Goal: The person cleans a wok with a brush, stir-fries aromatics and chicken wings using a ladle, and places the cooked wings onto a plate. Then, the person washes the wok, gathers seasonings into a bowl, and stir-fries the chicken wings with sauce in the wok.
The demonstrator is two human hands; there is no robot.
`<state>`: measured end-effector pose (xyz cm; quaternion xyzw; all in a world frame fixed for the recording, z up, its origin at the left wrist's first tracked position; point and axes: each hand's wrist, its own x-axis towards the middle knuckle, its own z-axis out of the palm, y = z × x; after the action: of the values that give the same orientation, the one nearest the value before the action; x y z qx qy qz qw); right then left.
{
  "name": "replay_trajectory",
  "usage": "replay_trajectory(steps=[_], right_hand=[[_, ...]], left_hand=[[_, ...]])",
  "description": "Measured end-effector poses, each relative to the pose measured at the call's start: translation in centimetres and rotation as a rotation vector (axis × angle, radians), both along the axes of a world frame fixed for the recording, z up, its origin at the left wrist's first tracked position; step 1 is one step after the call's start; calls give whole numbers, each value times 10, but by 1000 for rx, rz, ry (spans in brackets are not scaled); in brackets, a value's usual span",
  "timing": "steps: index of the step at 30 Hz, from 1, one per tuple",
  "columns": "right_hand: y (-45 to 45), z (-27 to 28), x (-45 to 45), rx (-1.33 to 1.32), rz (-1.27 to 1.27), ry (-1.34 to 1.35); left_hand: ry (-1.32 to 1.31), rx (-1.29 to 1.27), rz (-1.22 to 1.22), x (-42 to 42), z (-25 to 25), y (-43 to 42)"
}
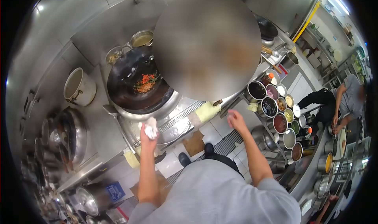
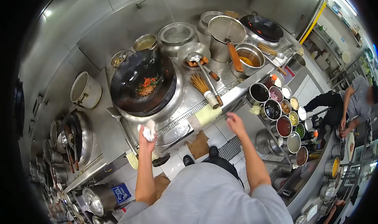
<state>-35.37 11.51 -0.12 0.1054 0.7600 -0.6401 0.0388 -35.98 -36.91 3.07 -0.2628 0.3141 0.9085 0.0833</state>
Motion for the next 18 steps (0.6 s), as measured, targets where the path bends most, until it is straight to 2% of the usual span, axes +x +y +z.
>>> replay_trajectory(steps=[2,4,6,7,8,10,12,13,14,16,18], right_hand=[[-13,-6,-65,232,-33,-35],[-12,-42,-127,734,-27,287],[-20,-45,-171,837,66,177],[-22,-50,-193,741,124,44],[-21,-71,-212,773,164,75],[-22,-79,-231,785,252,49],[-17,-97,-249,781,276,-25],[-9,-115,-259,766,302,-5],[-19,-82,-251,755,264,-40],[-24,-52,-256,656,195,56],[-35,-17,-249,733,141,122]], left_hand=[[-21,23,69,31,6,-4],[-35,42,178,57,7,-3],[-93,8,287,79,12,-7],[-48,-11,253,92,15,-12],[-93,-33,275,106,-15,-31],[-213,-261,305,122,-25,-41],[-216,-690,266,121,-9,-33],[-210,-783,273,119,-7,-32],[-219,-791,286,116,-4,-32],[-316,-683,294,103,0,-28],[-338,-754,269,93,-13,-27]])
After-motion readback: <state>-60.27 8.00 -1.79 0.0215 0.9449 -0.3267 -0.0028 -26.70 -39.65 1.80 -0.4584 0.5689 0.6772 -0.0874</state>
